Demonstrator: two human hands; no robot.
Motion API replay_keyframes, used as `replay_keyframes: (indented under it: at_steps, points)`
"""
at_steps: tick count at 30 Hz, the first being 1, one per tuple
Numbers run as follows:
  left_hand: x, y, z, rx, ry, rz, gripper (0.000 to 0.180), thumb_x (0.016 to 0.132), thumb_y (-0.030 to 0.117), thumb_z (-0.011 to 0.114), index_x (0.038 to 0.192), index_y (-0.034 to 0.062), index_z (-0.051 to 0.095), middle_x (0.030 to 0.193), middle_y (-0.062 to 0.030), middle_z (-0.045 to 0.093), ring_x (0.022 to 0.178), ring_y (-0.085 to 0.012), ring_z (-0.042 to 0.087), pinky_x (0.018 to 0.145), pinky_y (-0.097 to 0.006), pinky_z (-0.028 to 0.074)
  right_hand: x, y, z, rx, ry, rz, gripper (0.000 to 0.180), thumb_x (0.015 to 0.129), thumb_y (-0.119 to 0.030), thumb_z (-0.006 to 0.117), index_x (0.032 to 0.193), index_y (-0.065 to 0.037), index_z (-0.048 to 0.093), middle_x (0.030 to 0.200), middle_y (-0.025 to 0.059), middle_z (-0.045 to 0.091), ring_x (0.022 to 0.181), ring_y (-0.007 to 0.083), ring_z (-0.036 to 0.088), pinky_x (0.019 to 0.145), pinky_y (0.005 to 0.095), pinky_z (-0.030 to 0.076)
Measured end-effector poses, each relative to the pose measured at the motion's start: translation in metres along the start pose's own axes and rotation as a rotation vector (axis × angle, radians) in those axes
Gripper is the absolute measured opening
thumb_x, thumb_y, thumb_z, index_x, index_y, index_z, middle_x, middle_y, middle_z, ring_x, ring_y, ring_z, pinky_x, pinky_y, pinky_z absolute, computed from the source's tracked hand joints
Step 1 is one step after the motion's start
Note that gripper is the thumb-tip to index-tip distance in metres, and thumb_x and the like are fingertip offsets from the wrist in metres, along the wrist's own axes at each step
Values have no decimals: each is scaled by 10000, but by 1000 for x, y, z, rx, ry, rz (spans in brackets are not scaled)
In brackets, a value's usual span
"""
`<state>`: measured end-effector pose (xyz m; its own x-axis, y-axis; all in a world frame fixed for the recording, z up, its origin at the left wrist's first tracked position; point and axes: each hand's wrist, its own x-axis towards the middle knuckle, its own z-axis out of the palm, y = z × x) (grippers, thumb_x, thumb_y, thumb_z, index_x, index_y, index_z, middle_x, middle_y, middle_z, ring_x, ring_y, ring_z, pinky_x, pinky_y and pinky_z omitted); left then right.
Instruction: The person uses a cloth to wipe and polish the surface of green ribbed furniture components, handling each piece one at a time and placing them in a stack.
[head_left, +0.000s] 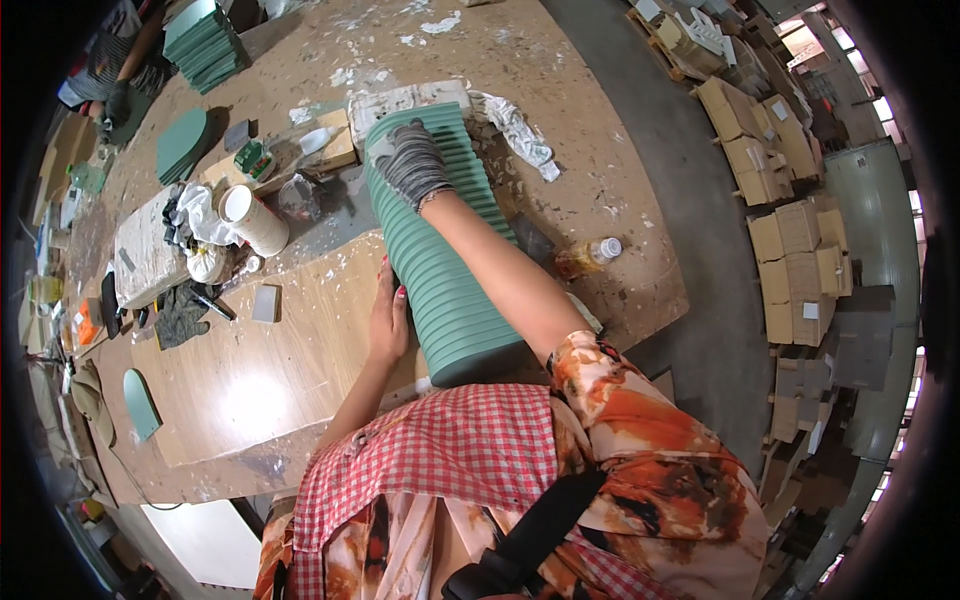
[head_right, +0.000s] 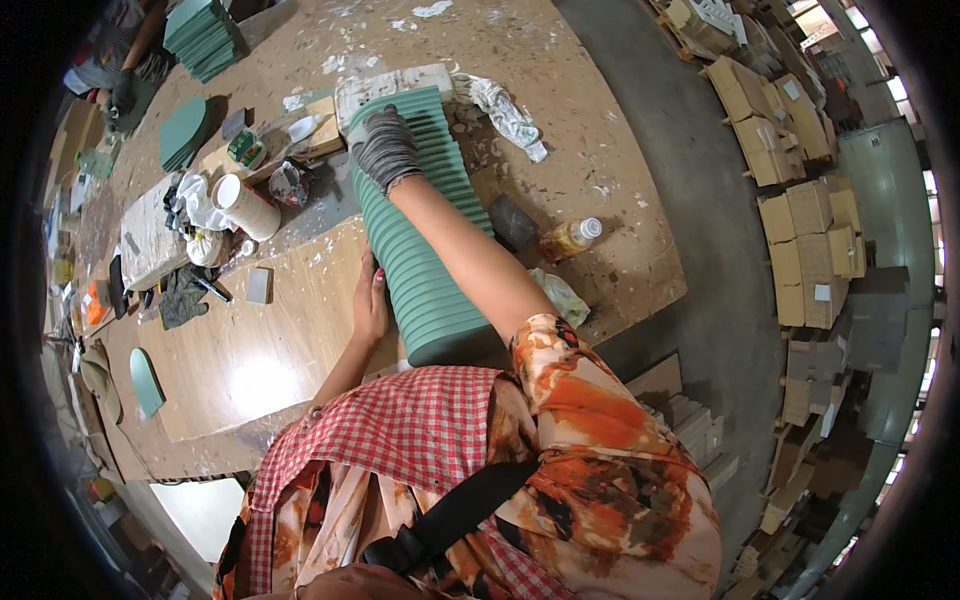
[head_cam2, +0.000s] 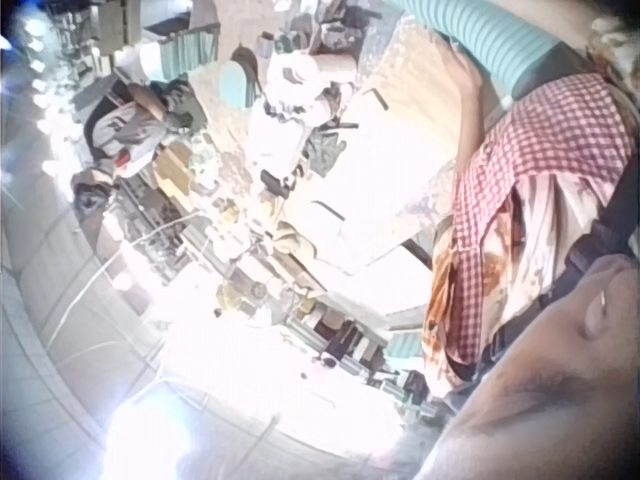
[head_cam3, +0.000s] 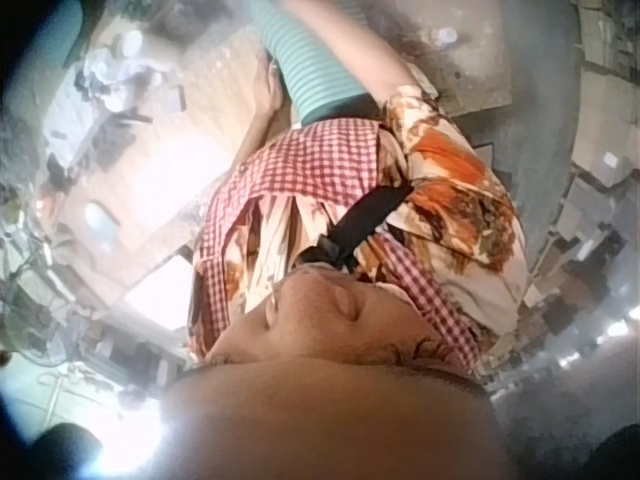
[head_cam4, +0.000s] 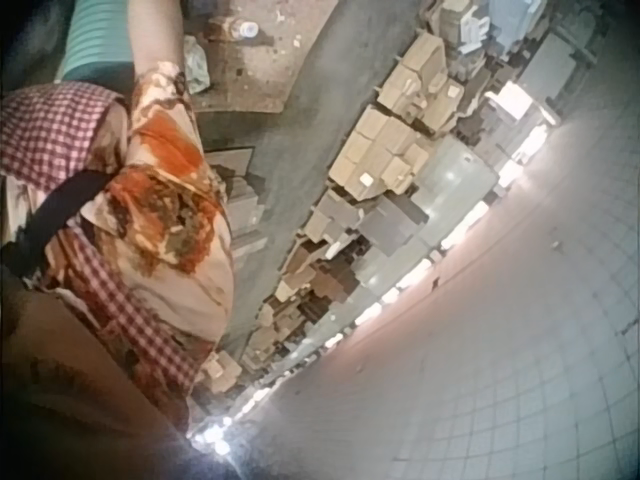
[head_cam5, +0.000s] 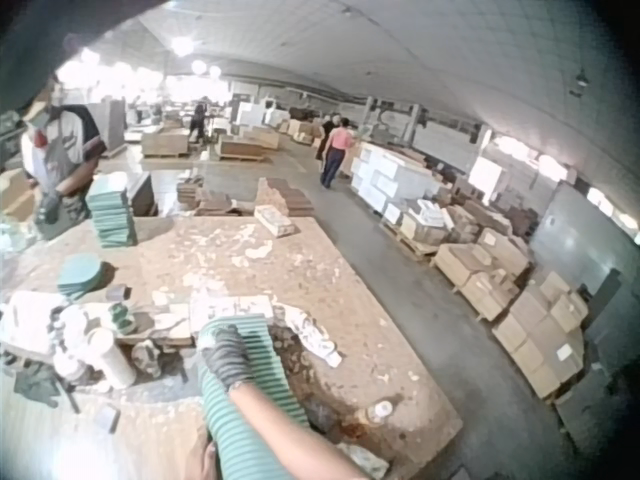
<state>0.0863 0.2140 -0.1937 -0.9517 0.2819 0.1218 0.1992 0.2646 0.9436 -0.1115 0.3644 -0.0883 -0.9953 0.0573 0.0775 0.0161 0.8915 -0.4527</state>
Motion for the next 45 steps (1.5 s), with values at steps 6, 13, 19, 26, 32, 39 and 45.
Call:
replay_keyframes:
  at_steps: [6,13,19,26,32,39,45]
  points:
    - [4,-2,4,6,-18,9,543,1026,232,321,1508,-1,232,1554,-215,263,1447,-367,233,1185,-404,175,9,84,-5,-57,380,-47,365,748,-280,716,981,-4,670,980,193,677,937,343,630,899,386,501]
    - [1,-5,0,19,-10,10,556,1029,259,313,1512,2,216,1555,-217,257,1446,-371,234,1184,-408,183,1,119,-52,204,424,82,313,804,-248,620,941,28,672,907,187,696,860,311,658,834,395,500]
    - [5,2,2,23,-21,-8,558,1032,264,309,1513,-1,213,1555,-218,257,1445,-365,240,1184,-403,183,-3,126,-36,556,353,92,370,831,-122,696,1157,37,622,1053,118,705,912,196,657,878,313,506]
    - [5,0,2,9,-5,-11,552,1027,249,316,1506,-10,227,1549,-223,266,1444,-367,243,1185,-405,181,-10,122,-54,628,435,-24,422,787,-76,748,1168,31,603,1038,88,686,937,171,644,891,310,505]
    - [6,0,1,24,-16,49,557,1026,246,319,1505,-22,218,1542,-236,274,1443,-368,246,1185,-406,179,-9,138,-39,516,370,115,432,792,-74,736,1187,40,602,1057,126,689,944,193,645,882,303,501]
    - [3,-2,-3,-3,17,3,555,1025,242,335,1501,-23,226,1542,-237,275,1439,-368,255,1181,-404,189,-23,96,-52,527,410,94,440,737,-78,786,1131,29,622,1026,141,691,929,208,651,882,321,517]
    - [5,-2,6,-41,16,11,550,1010,208,351,1495,-27,238,1530,-252,285,1439,-375,250,1183,-408,187,-2,162,-56,-62,414,-85,248,822,-174,726,1026,-34,710,1036,110,720,973,217,664,930,330,489]
